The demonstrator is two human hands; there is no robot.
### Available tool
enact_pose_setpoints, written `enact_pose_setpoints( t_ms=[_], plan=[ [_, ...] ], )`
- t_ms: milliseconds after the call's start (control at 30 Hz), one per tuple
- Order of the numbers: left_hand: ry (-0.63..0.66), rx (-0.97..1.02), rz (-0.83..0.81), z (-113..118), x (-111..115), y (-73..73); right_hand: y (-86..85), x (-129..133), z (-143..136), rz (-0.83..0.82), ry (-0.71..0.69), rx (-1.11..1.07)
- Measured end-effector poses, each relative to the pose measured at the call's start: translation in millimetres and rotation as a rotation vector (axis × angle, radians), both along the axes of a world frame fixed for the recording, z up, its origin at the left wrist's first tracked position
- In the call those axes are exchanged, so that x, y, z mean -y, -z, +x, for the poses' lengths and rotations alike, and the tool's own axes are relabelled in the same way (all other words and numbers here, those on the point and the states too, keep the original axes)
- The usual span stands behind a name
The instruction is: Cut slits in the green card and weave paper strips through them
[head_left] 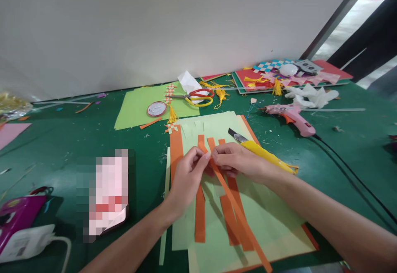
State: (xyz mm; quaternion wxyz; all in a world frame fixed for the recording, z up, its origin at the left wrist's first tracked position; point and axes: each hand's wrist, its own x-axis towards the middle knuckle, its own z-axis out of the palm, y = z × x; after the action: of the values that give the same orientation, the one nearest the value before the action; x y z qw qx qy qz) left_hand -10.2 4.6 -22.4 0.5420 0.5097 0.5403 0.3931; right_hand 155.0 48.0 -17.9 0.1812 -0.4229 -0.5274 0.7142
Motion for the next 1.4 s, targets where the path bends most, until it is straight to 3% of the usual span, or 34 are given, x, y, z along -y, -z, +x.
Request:
enact_pose_setpoints(
  t_ms=[133, 300, 500, 733, 933, 1133, 1400],
  plan=[
    [-0.01, 0.003, -0.002, 0.3, -0.4, 0.0, -2.1, 0.0, -0.4, 0.002, 0.001, 0.02],
    [0.064, 0.021, -0.013, 1.8, 0.7, -2.6, -3.7, -0.2, 0.0, -0.01, 0.034, 0.015],
    [-0.031, -0.004, 0.006, -0.5, -0.9, -1.8, -0.6, 0.5, -0.2, -0.012, -0.001, -0.002],
    [0.05, -0.029, 0.003, -0.1, -0.7, -0.1, -3.8, -0.8, 0.2, 0.0, 0.022, 0.024],
    [-0.025, 0.027, -0.02, -1.1, -1.0, 0.0, 0.5, 0.2, -0.5, -0.024, 0.0, -0.005],
    [0.073, 0.008, -0.014, -0.6, -1.0, -1.6, -2.4, -0.1, -0.5, -0.017, 0.058, -0.002],
    [-0.006, 0.038, -0.032, -1.4, -1.7, -2.9, -1.4, 0.6, -0.2, 0.004, 0.018, 0.022]
  ],
)
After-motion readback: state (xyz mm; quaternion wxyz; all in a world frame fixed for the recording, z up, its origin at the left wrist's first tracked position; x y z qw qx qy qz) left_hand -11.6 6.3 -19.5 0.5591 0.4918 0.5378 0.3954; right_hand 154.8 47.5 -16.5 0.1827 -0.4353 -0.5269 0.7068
